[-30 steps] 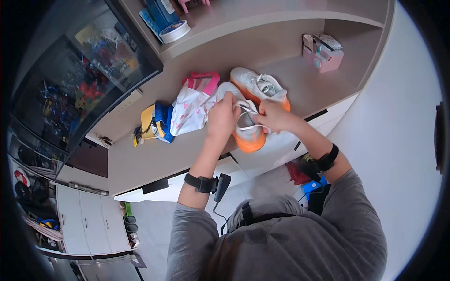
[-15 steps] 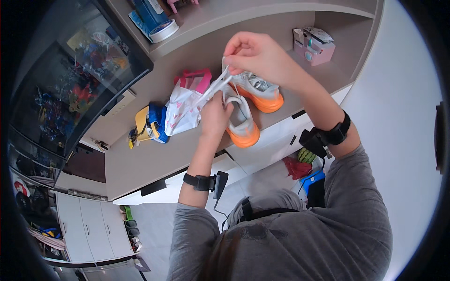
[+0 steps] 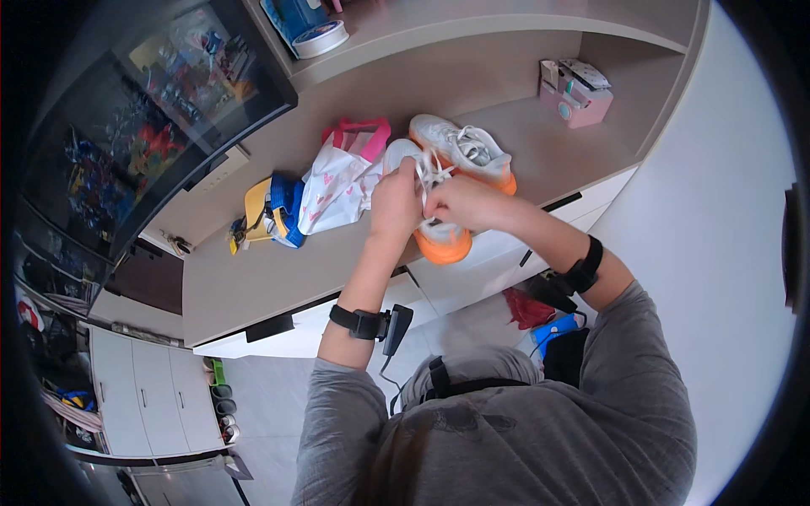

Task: Putting insoles into shoes, organizing footwear on a shelf, and washing a cleaning cloth in a bathroom sink.

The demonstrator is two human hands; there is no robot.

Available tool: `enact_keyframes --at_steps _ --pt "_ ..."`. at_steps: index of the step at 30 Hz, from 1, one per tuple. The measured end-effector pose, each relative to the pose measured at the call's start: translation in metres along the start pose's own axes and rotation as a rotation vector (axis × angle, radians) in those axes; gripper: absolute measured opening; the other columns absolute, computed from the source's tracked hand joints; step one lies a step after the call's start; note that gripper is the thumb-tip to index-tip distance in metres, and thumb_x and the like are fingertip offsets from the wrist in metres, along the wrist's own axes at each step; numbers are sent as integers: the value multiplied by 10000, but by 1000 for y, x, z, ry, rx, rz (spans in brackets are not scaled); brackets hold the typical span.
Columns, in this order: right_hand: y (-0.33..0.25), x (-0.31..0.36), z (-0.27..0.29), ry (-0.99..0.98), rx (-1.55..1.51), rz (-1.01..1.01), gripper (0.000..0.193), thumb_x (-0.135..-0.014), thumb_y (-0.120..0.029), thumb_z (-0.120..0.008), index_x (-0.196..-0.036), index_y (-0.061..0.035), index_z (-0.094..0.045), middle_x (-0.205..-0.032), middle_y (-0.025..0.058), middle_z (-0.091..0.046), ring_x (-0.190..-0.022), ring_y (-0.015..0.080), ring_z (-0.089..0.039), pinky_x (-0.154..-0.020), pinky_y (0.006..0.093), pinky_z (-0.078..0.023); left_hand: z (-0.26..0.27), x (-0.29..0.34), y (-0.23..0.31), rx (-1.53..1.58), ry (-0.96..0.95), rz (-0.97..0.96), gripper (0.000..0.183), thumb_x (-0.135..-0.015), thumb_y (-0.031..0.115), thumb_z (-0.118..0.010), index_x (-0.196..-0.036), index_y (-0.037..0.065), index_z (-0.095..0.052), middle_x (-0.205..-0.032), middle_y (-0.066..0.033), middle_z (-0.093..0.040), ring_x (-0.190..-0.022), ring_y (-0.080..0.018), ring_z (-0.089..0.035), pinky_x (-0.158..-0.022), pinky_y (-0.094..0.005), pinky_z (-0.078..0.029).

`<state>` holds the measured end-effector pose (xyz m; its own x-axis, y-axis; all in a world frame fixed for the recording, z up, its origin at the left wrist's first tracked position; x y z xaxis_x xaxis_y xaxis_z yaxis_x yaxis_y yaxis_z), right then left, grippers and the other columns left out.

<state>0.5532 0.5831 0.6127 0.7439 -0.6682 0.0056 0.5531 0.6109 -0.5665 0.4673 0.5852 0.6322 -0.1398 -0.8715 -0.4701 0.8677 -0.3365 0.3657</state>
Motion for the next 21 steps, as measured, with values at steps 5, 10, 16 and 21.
enact_keyframes --at_steps 5,10,16,21 --pt "10 -23 -16 -304 254 -118 172 -755 -94 -514 -858 -30 -636 -793 144 -621 -724 265 -593 -643 333 -458 -3 0 6 33 39 -44 172 -706 39 -541 -851 29 -449 -727 -177 -591 -686 -371 -577 -589 -452 -439" --pt "4 -38 -25 -353 469 -131 240 -783 -195 -500 -914 -57 -645 -912 146 -624 -814 276 -595 -717 352 -455 3 1 -10 48 46 10 138 -755 78 -545 -851 35 -456 -714 -190 -584 -683 -367 -575 -587 -457 -436" --pt "-16 12 44 -194 139 -53 250 -785 -234 -519 -840 -17 -629 -760 137 -627 -754 260 -603 -693 343 -460 5 1 -6 124 73 -17 192 -716 91 -591 -851 37 -465 -687 -184 -577 -678 -361 -575 -591 -445 -442" --pt "13 19 79 372 102 -131 396 -749 -336 -598 -946 5 -563 -830 176 -612 -656 236 -610 -612 350 -470 3 2 -8 129 3 51 196 -718 103 -604 -853 26 -484 -724 -172 -587 -682 -331 -587 -597 -401 -456"
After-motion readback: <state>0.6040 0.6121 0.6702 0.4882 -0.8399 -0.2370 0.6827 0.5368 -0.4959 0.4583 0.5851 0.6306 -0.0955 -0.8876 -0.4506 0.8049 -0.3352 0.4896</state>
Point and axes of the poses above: each hand's wrist, its own x-axis away from the middle knuckle, its own z-axis out of the back of the hand, y = z × x, the point moved 7 cm from there along -x, towards the middle knuckle
